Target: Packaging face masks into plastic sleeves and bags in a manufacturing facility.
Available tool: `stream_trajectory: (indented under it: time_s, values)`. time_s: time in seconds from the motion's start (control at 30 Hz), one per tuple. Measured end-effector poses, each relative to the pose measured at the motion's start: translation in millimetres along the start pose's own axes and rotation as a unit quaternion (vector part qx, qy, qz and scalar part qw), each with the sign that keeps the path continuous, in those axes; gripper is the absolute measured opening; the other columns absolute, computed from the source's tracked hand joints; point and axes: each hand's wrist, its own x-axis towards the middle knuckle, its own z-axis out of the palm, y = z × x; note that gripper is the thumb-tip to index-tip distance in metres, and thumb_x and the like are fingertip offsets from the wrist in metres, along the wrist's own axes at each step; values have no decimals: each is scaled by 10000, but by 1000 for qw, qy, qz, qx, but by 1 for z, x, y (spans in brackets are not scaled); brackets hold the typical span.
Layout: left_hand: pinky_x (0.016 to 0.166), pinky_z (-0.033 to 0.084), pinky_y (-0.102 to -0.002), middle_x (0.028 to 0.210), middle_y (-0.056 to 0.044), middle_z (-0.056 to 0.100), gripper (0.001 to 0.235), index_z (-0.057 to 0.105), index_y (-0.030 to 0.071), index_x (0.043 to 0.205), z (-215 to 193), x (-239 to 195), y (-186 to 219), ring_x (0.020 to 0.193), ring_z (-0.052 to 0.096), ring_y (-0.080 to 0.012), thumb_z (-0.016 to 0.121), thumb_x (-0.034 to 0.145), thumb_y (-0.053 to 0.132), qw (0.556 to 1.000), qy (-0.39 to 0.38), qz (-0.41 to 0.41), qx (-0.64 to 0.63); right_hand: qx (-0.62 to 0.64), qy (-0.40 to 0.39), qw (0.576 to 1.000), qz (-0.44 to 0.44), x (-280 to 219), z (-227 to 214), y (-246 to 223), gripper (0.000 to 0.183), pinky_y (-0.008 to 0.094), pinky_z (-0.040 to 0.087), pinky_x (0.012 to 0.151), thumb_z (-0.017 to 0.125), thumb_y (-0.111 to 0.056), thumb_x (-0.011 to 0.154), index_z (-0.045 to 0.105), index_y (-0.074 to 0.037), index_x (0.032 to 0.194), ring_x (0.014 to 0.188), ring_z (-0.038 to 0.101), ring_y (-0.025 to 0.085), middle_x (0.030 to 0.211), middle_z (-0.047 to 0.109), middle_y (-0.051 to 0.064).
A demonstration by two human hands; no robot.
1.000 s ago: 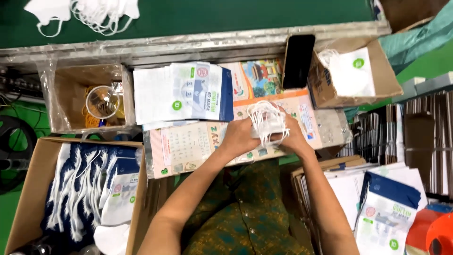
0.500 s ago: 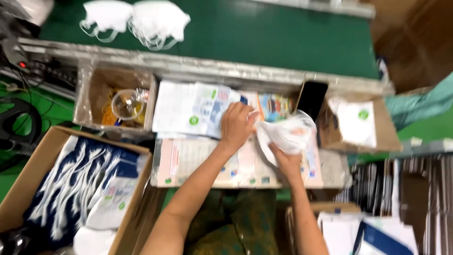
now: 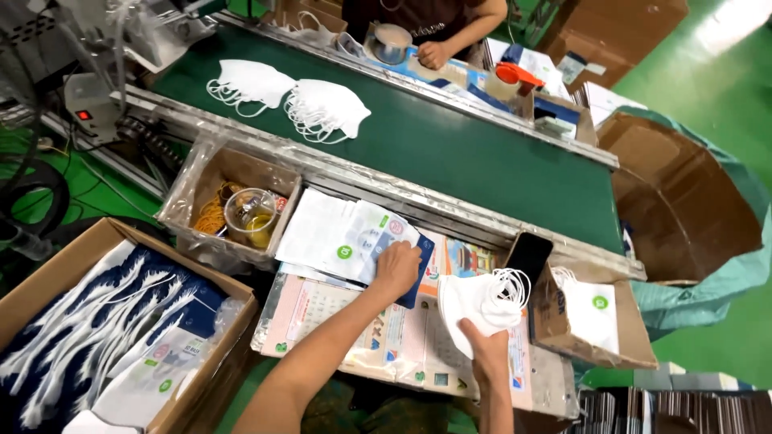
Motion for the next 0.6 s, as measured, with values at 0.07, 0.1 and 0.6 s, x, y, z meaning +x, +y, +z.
stream_trajectory:
  time_s: [0.07,0.1,0.6]
  values:
    - [729,535,-501,882,-194,670,86,703,13,829,10,-3,-2,866,662,-390,698,813,98,1000,13,-9,3,9,-8,1000,9,3,4,4,616,337,556,906,741,31,806,533,60,1386,1094,664,221,1291,662,129]
    - [742,538,-501,903,-180,679,50,696,22,850,15,-2,-2,875,669,-383,652,838,43,1000,19,-16,6,20,-11,1000,21,5,6,5,620,331,564,897,737,12,816,519,43,1396,1089,662,207,1292,654,117]
    - [632,539,-434,681,-198,654,831,481,18,1451,-128,-9,102,620,680,-334,804,698,156,949,-2,38,-313,-385,23,821,-420,-21,84,-104,406,377,531,858,722,-68,791,670,-6,1189,999,694,348,1160,658,240]
